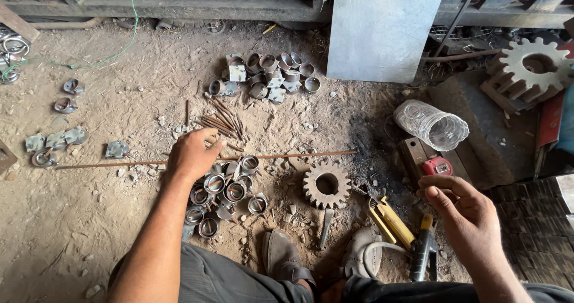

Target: The person sits on the ground and welds small cylindrical metal parts onto a larger gear-shaped metal piece using a handheld welding torch. They repeatedly pick up parts, position them, weld them, and place them down.

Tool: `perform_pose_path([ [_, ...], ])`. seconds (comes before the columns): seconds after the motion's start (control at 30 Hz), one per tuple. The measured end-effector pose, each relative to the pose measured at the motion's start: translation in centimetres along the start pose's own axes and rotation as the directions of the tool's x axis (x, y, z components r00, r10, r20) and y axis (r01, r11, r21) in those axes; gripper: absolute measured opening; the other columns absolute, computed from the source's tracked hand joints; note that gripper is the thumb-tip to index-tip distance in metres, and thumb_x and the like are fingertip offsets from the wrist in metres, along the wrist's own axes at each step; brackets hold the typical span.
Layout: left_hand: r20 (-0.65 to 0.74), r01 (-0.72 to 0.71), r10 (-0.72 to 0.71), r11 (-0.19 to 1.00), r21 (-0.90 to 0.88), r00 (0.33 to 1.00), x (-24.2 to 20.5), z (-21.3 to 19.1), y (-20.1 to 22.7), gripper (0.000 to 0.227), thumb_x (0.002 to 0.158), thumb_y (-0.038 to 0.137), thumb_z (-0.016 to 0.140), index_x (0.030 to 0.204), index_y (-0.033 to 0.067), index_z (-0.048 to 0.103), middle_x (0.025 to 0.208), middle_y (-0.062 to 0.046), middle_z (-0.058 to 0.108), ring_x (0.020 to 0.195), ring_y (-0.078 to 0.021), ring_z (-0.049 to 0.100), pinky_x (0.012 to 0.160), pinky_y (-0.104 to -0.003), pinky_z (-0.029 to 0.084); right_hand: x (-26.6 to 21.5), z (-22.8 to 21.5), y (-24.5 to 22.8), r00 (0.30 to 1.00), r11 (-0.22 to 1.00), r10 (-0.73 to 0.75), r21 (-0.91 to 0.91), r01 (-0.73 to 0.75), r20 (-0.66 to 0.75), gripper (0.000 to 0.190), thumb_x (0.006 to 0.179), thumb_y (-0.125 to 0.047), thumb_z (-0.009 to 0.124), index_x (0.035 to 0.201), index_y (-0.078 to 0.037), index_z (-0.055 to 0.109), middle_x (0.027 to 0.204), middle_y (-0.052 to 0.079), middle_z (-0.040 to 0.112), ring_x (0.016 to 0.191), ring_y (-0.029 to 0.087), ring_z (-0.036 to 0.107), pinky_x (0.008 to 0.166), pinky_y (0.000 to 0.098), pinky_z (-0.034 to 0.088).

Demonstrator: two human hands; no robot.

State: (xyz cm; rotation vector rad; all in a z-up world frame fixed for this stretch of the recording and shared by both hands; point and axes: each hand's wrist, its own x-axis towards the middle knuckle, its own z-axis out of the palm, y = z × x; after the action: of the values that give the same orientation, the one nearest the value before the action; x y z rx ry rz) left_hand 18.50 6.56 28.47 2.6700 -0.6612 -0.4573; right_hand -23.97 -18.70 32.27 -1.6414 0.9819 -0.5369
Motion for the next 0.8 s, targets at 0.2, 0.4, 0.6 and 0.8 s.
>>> perform_pose_path([
  [0.2, 0.131, -0.098, 0.124, 0.977, -0.191, 0.984, -0.8, 1.1, 2.8, 0.044, 0.090, 0.035, 0.074, 0.130, 0.0188, 0.068, 0.121, 0.000, 0.075, 0.110, -0.0182, 0.071, 0.101, -0.040, 0.053, -1.1, 0.0, 0.2, 0.996, 0.993, -0.030, 0.119, 0.020, 0.079, 0.028, 0.095, -0.014, 0.062, 0.119, 0.000, 0.070, 0.113, 0.011, 0.077, 0.105, 0.018, 0.072, 0.094, 0.0333, 0.058],
  [0.4, 0.202, -0.187, 0.198, 0.980, -0.069, 0.959, 5.1, 3.8, 6.8, 0.038, 0.094, 0.029, 0.067, 0.131, 0.0218, 0.068, 0.124, -0.001, 0.073, 0.104, -0.0210, 0.074, 0.093, -0.039, 0.057, -0.6, 1.3, 1.5, 0.992, 0.995, 0.074, 0.057, -0.080, 0.099, 0.030, 0.095, -0.014, 0.065, 0.120, 0.002, 0.073, 0.111, 0.013, 0.078, 0.103, 0.018, 0.070, 0.092, 0.0332, 0.056],
  [0.6, 0.019, -0.209, 0.216, 0.960, -0.186, 0.976, 17.6, 9.9, 8.9, 0.047, 0.087, 0.029, 0.074, 0.132, 0.0195, 0.065, 0.124, -0.008, 0.072, 0.111, -0.0268, 0.070, 0.094, -0.041, 0.056, 1.3, 1.8, 5.1, 0.975, 0.977, 0.201, 0.050, -0.207, 0.093, 0.034, 0.090, -0.016, 0.068, 0.119, 0.002, 0.073, 0.109, 0.014, 0.080, 0.108, 0.020, 0.073, 0.095, 0.0353, 0.056],
  [0.8, -0.066, -0.100, 0.099, 0.995, -0.014, 0.993, 28.0, 14.8, 10.3, 0.068, 0.085, 0.034, 0.080, 0.145, 0.0249, 0.051, 0.130, -0.014, 0.065, 0.118, -0.0343, 0.063, 0.096, -0.047, 0.051, 4.6, 1.0, 12.5, 0.895, 0.886, 0.441, -0.193, -0.422, 0.069, 0.033, 0.090, -0.023, 0.075, 0.116, -0.002, 0.074, 0.105, 0.014, 0.078, 0.105, 0.021, 0.076, 0.096, 0.0357, 0.058],
])
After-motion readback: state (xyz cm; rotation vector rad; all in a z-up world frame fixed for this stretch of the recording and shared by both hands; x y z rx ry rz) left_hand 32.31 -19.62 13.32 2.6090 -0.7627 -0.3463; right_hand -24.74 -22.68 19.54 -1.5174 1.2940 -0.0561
